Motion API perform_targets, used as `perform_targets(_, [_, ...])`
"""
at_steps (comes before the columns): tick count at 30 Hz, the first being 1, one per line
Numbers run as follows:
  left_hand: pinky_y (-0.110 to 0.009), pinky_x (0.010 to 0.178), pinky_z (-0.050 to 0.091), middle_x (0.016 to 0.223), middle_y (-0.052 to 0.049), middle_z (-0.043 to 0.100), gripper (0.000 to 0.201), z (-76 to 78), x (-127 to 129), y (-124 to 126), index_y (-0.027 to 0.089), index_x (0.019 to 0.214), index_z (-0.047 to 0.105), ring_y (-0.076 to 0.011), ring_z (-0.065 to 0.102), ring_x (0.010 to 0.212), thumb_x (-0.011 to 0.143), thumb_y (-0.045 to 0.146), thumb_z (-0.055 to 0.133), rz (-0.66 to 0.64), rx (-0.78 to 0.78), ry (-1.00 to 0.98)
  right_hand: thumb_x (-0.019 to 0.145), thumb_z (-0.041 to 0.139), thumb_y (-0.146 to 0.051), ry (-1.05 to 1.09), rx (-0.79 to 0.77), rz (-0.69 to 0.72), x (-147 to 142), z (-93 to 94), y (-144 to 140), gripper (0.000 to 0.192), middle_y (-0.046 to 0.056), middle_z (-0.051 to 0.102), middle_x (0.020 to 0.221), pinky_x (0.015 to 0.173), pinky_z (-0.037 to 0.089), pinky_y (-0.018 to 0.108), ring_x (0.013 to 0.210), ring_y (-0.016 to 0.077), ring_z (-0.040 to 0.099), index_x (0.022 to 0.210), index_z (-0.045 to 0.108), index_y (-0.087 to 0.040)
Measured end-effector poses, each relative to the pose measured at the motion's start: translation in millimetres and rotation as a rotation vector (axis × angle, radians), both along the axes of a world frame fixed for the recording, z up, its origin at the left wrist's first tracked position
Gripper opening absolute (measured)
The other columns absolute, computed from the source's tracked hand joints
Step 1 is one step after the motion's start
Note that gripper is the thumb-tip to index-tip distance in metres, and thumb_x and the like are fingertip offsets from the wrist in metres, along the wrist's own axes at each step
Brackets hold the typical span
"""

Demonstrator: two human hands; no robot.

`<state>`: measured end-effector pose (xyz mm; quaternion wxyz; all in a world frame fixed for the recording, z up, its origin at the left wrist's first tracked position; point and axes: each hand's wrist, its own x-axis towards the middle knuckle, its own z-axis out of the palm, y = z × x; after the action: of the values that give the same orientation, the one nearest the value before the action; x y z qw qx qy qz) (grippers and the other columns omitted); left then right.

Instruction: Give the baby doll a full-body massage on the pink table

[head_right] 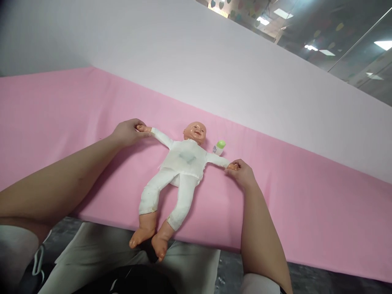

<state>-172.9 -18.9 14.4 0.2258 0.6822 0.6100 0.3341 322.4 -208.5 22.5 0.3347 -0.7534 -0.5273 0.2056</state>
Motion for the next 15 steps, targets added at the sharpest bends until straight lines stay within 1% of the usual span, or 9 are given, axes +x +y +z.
perform_targets(2, [-0.031,0.068,0.048,0.101,-0.005,0.075,0.045,-3.1,3.7,-1.9,0.024,0.105,0.073,-0.0216,0.065,0.084,0.074,0.053,0.086,-0.029,-0.021,-0.138,0.063,0.094,-0.049,0.169,0.060,-0.004,3.2,-5.7,2.2,0.058,-0.003,0.062,0.079,0.062,0.044,0.028,0.069,0.0144,0.054,0.111,0.074,-0.022])
perform_targets(4, [-0.028,0.062,0.046,0.097,-0.005,0.073,0.048,-7.8,6.4,-0.8,0.022,0.116,0.072,-0.0160,0.060,0.072,0.077,0.048,0.085,-0.046,-0.064,-0.299,0.068,0.092,-0.051,0.376,0.115,-0.009,6.8,-11.6,4.5,0.065,-0.004,0.060,0.076,0.056,0.042,0.025,0.064,0.0124,0.051,0.121,0.071,-0.021])
perform_targets(5, [-0.027,0.059,0.045,0.093,-0.004,0.071,0.052,-10.4,7.2,0.7,0.021,0.120,0.070,-0.0140,0.058,0.067,0.076,0.044,0.086,-0.054,-0.089,-0.397,0.068,0.093,-0.051,0.482,0.145,-0.014,8.5,-14.3,5.6,0.066,-0.004,0.060,0.076,0.053,0.040,0.024,0.062,0.0117,0.050,0.122,0.070,-0.021])
perform_targets(7, [-0.026,0.055,0.043,0.086,-0.003,0.069,0.055,-14.9,8.3,4.6,0.018,0.123,0.068,-0.0121,0.055,0.061,0.074,0.036,0.086,-0.067,-0.128,-0.560,0.065,0.096,-0.047,0.660,0.205,-0.031,11.2,-18.3,8.2,0.064,-0.003,0.061,0.079,0.051,0.041,0.023,0.062,0.0105,0.051,0.118,0.070,-0.022])
perform_targets(9, [-0.026,0.056,0.044,0.082,-0.002,0.068,0.050,-17.0,9.0,7.8,0.018,0.118,0.069,-0.0123,0.056,0.061,0.072,0.028,0.086,-0.076,-0.158,-0.649,0.061,0.099,-0.041,0.782,0.240,-0.050,12.8,-20.7,10.8,0.060,-0.001,0.063,0.084,0.052,0.045,0.023,0.064,0.0104,0.053,0.110,0.072,-0.021])
perform_targets(12, [-0.028,0.059,0.046,0.079,-0.002,0.067,0.042,-15.1,10.5,8.4,0.018,0.107,0.070,-0.0132,0.059,0.063,0.069,0.022,0.085,-0.074,-0.204,-0.716,0.057,0.101,-0.035,0.877,0.231,-0.056,12.6,-22.3,14.3,0.053,0.003,0.066,0.091,0.052,0.050,0.024,0.068,0.0117,0.057,0.100,0.075,-0.020])
perform_targets(15, [-0.029,0.062,0.047,0.076,-0.002,0.067,0.036,-11.2,12.1,5.9,0.019,0.100,0.068,-0.0146,0.062,0.065,0.068,0.020,0.084,-0.056,-0.237,-0.755,0.055,0.101,-0.033,0.910,0.207,-0.043,10.7,-23.4,16.3,0.052,0.002,0.066,0.091,0.049,0.049,0.022,0.065,0.0098,0.054,0.099,0.076,-0.020])
